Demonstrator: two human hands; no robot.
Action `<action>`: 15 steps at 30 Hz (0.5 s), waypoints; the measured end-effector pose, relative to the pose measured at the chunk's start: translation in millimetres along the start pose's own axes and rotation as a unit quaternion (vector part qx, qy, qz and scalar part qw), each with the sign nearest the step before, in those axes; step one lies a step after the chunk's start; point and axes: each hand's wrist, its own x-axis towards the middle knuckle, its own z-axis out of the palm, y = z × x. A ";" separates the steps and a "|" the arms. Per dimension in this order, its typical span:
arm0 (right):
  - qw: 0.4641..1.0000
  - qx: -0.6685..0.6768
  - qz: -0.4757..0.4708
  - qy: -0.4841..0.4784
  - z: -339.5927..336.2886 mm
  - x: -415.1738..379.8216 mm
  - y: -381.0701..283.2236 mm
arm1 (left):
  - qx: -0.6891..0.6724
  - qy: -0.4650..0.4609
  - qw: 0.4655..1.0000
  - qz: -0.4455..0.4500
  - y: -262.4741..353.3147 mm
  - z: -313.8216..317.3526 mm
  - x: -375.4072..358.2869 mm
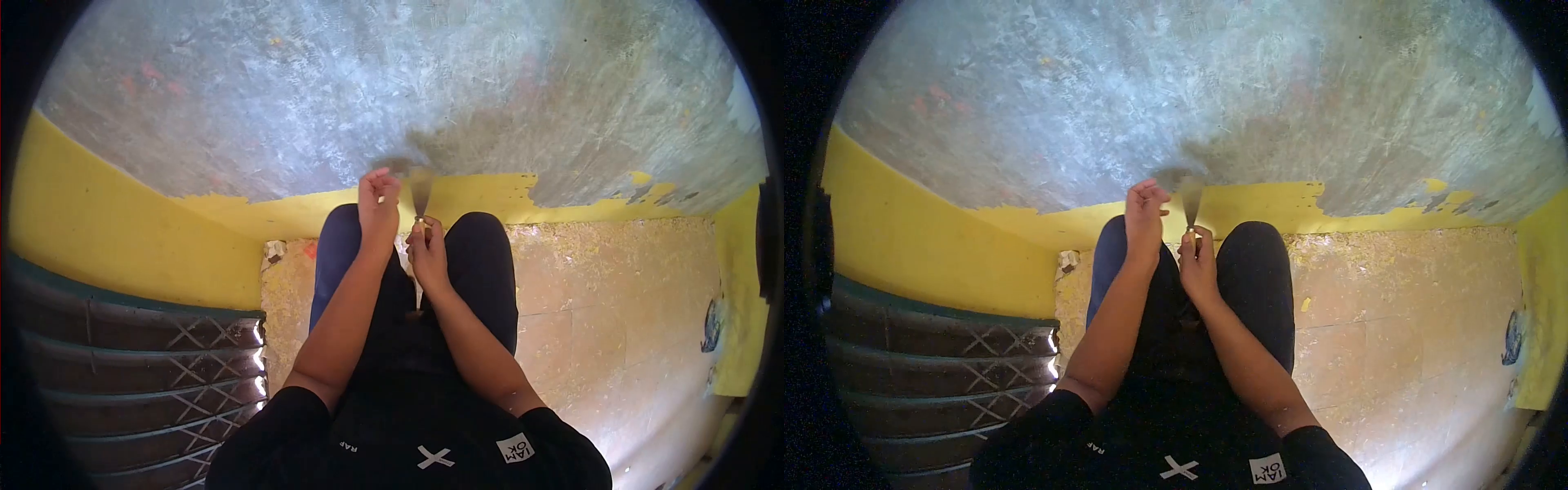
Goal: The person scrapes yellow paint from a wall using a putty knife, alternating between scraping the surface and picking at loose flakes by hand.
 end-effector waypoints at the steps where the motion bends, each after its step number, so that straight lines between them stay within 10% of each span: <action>1: 1.000 0.011 -0.003 -0.013 2.3 1.3 2.4 | 0.034 -0.011 0.999 0.013 -10.3 3.6 -0.4; 9: 0.987 0.129 0.095 -0.006 27.8 48.0 19.6 | -0.004 -0.057 0.987 -0.153 -78.0 -9.4 25.1; 15: 0.992 -0.020 -0.123 0.037 35.8 125.0 87.9 | -0.066 -0.089 0.987 -0.117 -137.2 -15.1 69.0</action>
